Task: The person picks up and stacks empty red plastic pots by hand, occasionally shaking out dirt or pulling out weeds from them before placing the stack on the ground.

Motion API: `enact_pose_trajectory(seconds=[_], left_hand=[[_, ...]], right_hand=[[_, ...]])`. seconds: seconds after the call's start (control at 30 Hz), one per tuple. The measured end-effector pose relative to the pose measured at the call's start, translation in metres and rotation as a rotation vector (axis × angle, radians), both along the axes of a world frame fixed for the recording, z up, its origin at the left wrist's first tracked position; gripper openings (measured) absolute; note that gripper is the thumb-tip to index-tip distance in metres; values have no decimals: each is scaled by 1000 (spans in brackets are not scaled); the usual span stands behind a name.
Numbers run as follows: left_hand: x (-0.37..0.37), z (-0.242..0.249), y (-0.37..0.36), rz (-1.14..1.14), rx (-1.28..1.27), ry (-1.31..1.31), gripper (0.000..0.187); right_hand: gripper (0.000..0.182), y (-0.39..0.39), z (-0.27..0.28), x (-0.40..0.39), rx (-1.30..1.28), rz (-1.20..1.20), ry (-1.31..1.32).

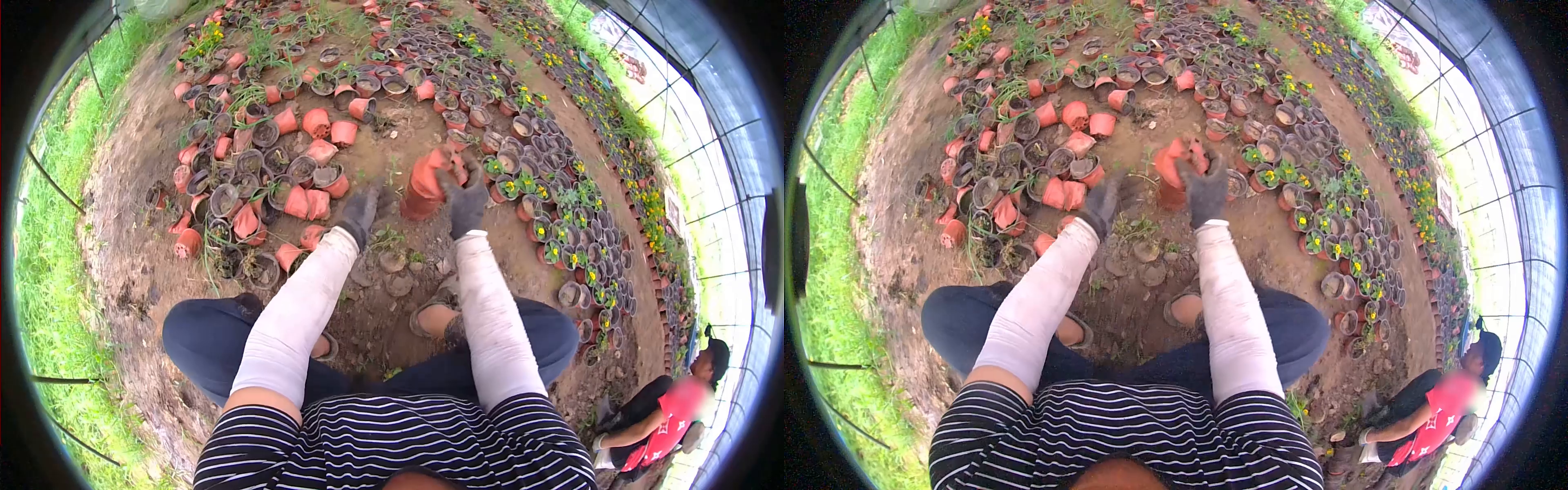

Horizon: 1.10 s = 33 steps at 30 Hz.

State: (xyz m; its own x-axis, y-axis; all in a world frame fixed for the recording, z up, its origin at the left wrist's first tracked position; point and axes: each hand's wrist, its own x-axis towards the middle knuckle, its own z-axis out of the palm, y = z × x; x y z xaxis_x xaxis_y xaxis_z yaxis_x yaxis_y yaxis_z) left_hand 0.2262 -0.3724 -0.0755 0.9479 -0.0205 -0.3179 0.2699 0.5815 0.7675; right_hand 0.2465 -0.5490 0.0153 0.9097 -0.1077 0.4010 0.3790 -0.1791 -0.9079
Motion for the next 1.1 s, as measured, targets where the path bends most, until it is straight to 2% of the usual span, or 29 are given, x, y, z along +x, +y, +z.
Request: enact_pose_trajectory(seconds=[0.03,0.1,0.13,0.2,0.23,0.27,0.33,0.4,0.47,0.5,0.6,0.67,0.73,0.8,0.83,0.9,0.93,0.97,1.0,1.03,1.07,1.1], left_hand=[[12,5,-4,23,73,-27,37],[41,16,-15,73,216,-83,36],[63,3,-20,76,320,-132,39],[92,-12,-26,127,1226,-600,41],[100,-14,-33,51,1185,-587,42],[109,-16,-41,-23,1144,-570,44],[87,50,-62,-107,716,-230,48],[94,39,-69,-146,650,-179,52],[115,-34,-68,-163,942,-418,58],[114,-37,-66,-188,923,-381,59],[112,-51,-63,-276,830,-281,57],[118,-82,-44,-159,1185,-542,54],[127,-145,1,-127,1381,-587,47],[85,-94,46,-70,1323,-200,44],[72,-116,81,-1,1227,-111,42],[15,-91,121,-31,1450,2,54],[-4,-121,137,-220,1729,114,57],[-24,-121,148,-579,1661,259,62],[-54,-122,134,-487,1815,220,56],[-62,-114,123,-485,1829,264,52],[-66,-99,114,-482,1843,306,48],[-70,-91,110,-484,1857,347,44]], right_hand=[[50,-7,4,12,-170,-90,-95],[50,-17,-6,38,-247,-56,-84],[50,-20,-10,48,-287,-37,-77],[57,-22,-22,56,-466,-51,63],[61,-22,-29,59,-553,-57,138],[71,-26,-48,67,-470,26,100],[75,-32,-92,84,-346,71,71],[81,-34,-120,91,-224,101,115],[83,-37,-138,93,-244,106,51],[85,-37,-139,91,-257,109,20],[91,-34,-137,83,-386,80,154],[96,-38,-166,92,-375,60,116],[105,-41,-185,88,-365,44,127],[99,-49,-194,80,-279,12,101],[95,-52,-194,74,-208,13,116],[81,-58,-178,47,38,93,264],[76,-66,-189,33,81,71,405],[71,-71,-203,19,122,48,541],[66,-67,-204,1,-24,23,659],[62,-64,-205,-14,-175,-3,770],[57,-69,-253,-21,-257,-7,759],[54,-69,-267,-31,-345,8,736]])
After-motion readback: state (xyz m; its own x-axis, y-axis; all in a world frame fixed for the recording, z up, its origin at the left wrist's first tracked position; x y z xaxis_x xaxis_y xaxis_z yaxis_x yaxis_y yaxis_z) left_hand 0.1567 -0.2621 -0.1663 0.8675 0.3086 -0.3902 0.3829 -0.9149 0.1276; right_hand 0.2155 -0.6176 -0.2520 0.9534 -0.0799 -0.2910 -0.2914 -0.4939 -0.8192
